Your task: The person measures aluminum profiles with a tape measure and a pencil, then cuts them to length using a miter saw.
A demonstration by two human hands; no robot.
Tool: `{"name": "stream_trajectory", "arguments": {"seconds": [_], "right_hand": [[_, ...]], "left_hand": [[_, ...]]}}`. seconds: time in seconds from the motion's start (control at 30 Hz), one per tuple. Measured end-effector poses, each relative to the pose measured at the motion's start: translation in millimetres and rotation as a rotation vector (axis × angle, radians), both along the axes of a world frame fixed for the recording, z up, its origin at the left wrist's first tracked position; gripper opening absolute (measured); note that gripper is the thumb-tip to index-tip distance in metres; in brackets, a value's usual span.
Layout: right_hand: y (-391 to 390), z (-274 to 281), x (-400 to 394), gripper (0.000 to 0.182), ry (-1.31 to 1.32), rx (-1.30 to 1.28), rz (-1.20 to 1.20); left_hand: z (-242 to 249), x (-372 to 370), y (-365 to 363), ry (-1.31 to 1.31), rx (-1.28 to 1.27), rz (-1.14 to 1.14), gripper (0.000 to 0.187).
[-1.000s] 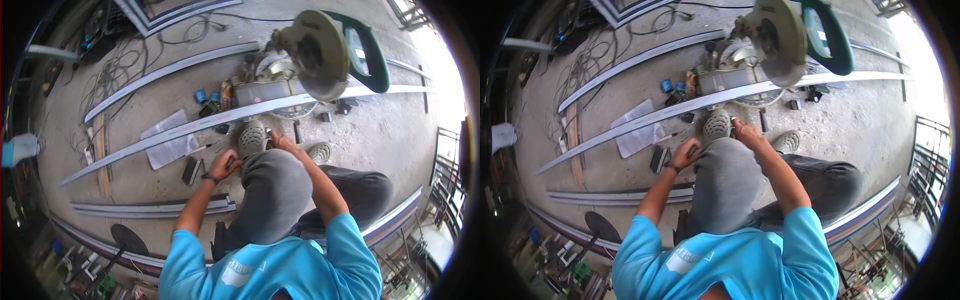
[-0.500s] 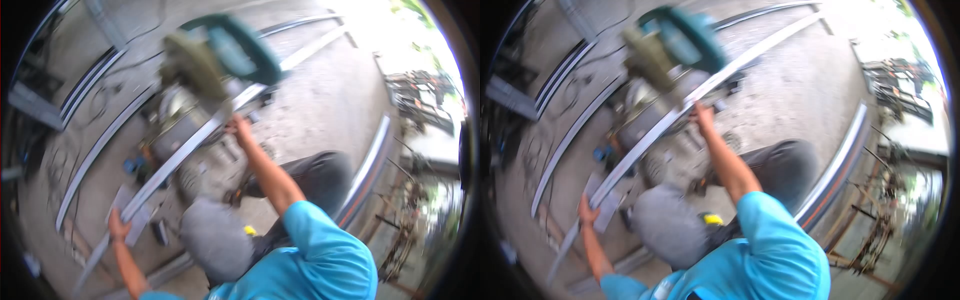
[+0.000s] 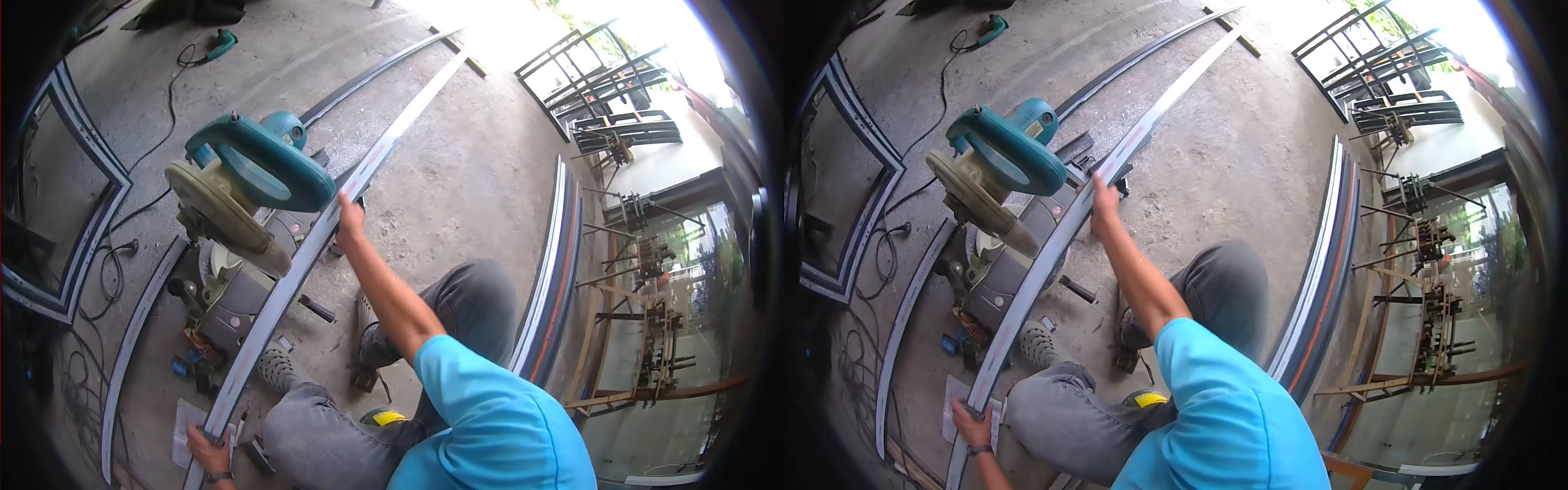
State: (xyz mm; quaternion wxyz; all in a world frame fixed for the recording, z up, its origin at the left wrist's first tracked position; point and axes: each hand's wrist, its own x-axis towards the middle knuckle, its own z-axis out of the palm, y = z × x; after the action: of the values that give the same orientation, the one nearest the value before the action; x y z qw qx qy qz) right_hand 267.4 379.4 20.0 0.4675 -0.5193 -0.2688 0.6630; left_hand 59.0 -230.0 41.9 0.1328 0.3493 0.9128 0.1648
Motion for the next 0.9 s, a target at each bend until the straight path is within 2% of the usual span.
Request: {"name": "stream_trajectory", "arguments": {"seconds": [0.03,0.07,0.1,0.17,0.2,0.27,0.3,0.33,0.4,0.43,0.47,0.53,0.6,0.63,0.67,0.7,0.77,0.8,0.83,0.9], "right_hand": [[34.6,-17.6,12.2,0.042,0.045,0.047,0.025],[62.5,-44.3,25.6,0.044,0.028,-0.023,0.099],[47.2,-23.6,20.3,0.045,-0.024,-0.080,0.139],[20.0,-25.8,12.5,0.050,-0.106,-0.185,0.195],[-2.1,-10.1,4.8,0.049,-0.113,-0.176,0.199],[15.8,-47.4,15.1,0.042,-0.190,-0.036,0.399],[26.1,-67.3,20.7,0.039,-0.226,0.042,0.488],[19.8,-37.3,7.1,0.042,-0.090,-0.139,0.348],[23.6,-35.7,-3.5,0.036,-0.087,-0.128,0.302],[28.1,-38.5,-10.0,0.038,-0.091,-0.096,0.359],[32.4,-44.5,-12.6,0.040,-0.101,-0.069,0.408],[31.3,-43.2,-26.5,0.050,-0.272,-0.035,0.459],[32.6,-55.5,-33.1,0.060,-0.552,-0.005,0.520],[32.1,-69.0,-30.2,0.070,-0.562,0.072,0.442],[46.1,-85.8,-17.6,0.070,-0.719,0.351,0.477],[62.1,-79.9,-10.5,0.069,-0.797,0.440,0.435],[64.8,-33.7,-6.4,0.062,-0.709,0.388,0.278],[60.1,1.9,-8.1,0.056,-0.539,0.251,0.166],[98.5,-20.5,13.7,0.050,-0.384,0.364,0.221],[149.2,-16.0,33.4,0.046,-0.096,0.463,0.229]], "left_hand": [[4.0,7.7,39.4,0.017,0.043,-0.014,0.076],[12.8,13.9,82.4,-0.064,0.070,-0.061,0.078],[5.3,22.0,121.6,-0.108,0.073,-0.018,0.079],[-2.7,33.3,196.3,-0.048,0.297,-0.105,0.074],[-4.1,36.8,224.0,-0.053,0.264,-0.115,0.070],[-15.6,35.5,254.6,-0.007,0.395,-0.205,0.065],[-9.1,32.7,251.9,0.035,0.355,-0.199,0.063],[-4.7,28.1,249.0,0.077,0.344,-0.211,0.062],[-9.2,8.5,212.9,0.024,0.269,-0.142,0.064],[-10.9,-0.9,191.4,0.154,0.226,-0.087,0.067],[-17.0,-15.3,168.5,0.068,0.138,0.019,0.069],[-30.8,-39.9,134.0,-0.028,0.056,0.079,0.070],[-39.0,-54.1,133.3,-0.083,0.028,0.074,0.069],[-43.2,-58.9,132.1,-0.117,0.013,0.064,0.068],[-49.3,-61.1,132.0,-0.082,0.001,0.046,0.068],[-56.4,-65.0,134.4,-0.043,-0.003,0.030,0.067],[-64.6,-65.4,135.1,-0.012,0.000,0.013,0.067],[-64.6,-63.9,137.4,-0.013,0.011,0.012,0.066],[-63.0,-63.6,141.4,-0.011,0.024,0.009,0.066],[-56.3,-62.0,148.0,-0.045,-0.039,0.046,0.068]]}}
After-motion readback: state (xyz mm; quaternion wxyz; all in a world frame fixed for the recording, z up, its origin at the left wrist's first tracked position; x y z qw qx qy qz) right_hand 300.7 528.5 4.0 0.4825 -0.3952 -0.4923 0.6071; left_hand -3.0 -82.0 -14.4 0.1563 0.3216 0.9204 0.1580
